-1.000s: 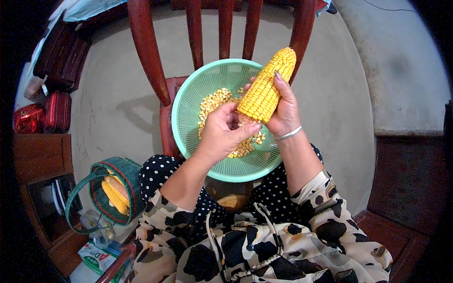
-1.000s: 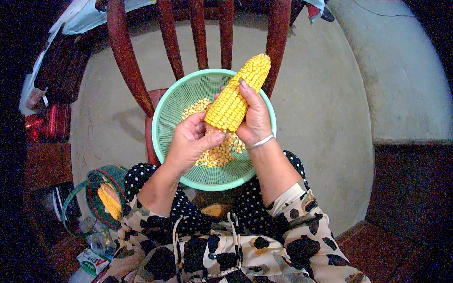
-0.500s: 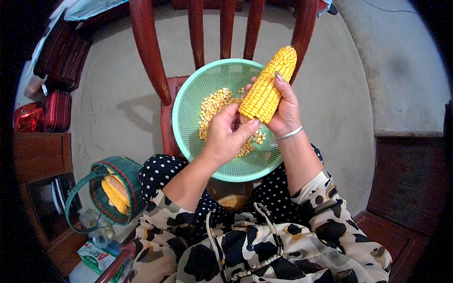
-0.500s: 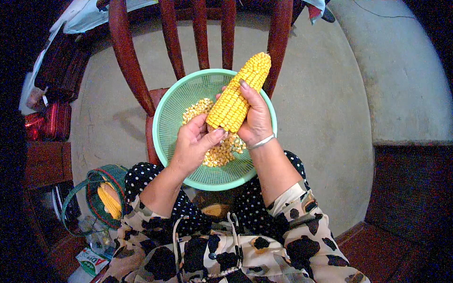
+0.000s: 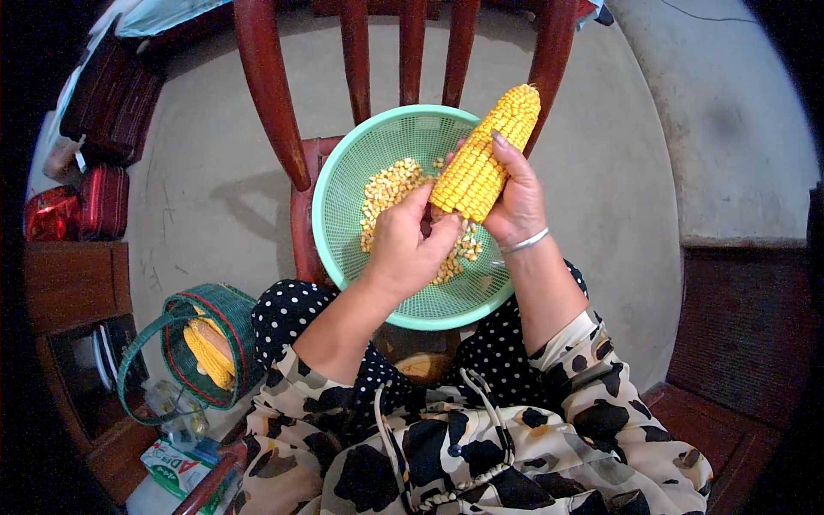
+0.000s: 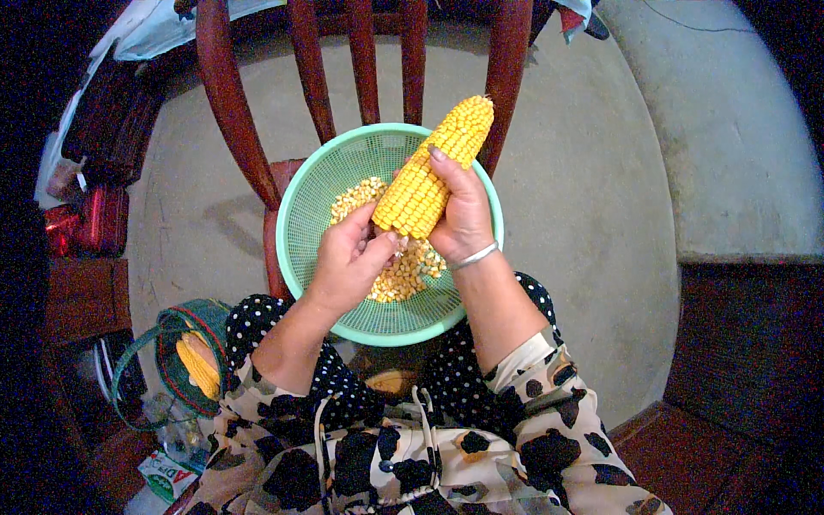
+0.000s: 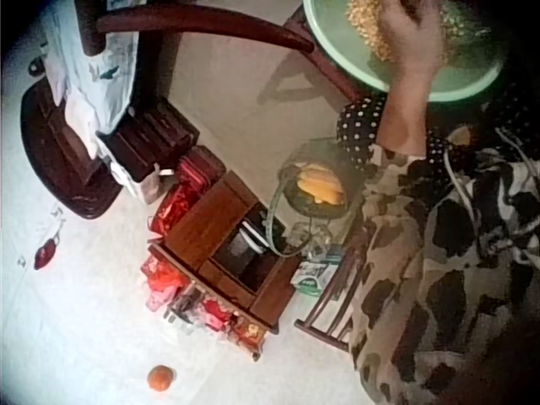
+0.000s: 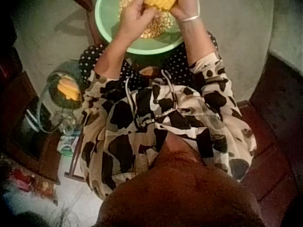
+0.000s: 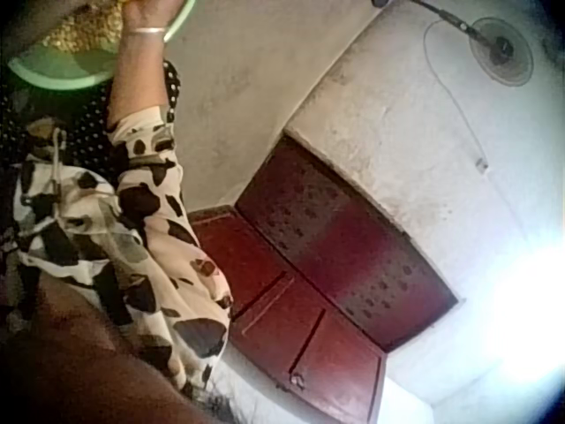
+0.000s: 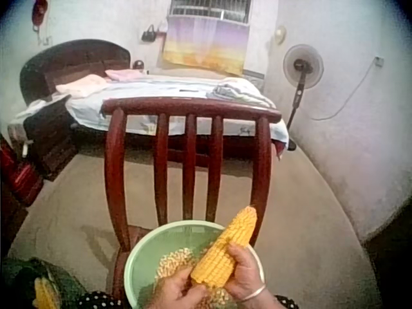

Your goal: The person removes corn kernels from a corn cob by hand, letting them fall into a strainer basket.

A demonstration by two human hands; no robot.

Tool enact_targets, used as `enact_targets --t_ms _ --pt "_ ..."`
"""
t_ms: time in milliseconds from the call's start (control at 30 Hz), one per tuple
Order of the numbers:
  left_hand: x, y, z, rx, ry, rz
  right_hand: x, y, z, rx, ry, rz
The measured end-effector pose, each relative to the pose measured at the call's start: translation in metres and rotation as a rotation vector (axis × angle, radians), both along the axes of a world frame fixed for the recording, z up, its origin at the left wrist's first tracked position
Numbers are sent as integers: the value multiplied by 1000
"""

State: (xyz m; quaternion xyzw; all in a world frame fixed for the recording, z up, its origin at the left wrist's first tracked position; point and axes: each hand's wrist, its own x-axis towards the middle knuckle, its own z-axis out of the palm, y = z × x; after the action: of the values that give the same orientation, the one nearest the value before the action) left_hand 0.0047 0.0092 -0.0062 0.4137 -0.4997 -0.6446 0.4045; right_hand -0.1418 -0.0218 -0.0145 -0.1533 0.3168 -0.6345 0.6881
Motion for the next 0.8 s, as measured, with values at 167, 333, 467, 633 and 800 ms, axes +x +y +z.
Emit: enact_targets --t_ms 167,333,467,633,800 --pt "6 -6 0 -229 -214 -82 -1 1 1 6 45 -12" --pt "8 -7 7 78 111 -27 -3 -1 6 74 -144 -2" --pt "12 -9 4 179 -53 59 -1 1 8 89 -143 -26" --pt "11 -12 -3 134 73 45 -2 1 7 28 -179 -4" --pt "6 -7 3 247 111 -138 -3 3 2 19 -143 -4"
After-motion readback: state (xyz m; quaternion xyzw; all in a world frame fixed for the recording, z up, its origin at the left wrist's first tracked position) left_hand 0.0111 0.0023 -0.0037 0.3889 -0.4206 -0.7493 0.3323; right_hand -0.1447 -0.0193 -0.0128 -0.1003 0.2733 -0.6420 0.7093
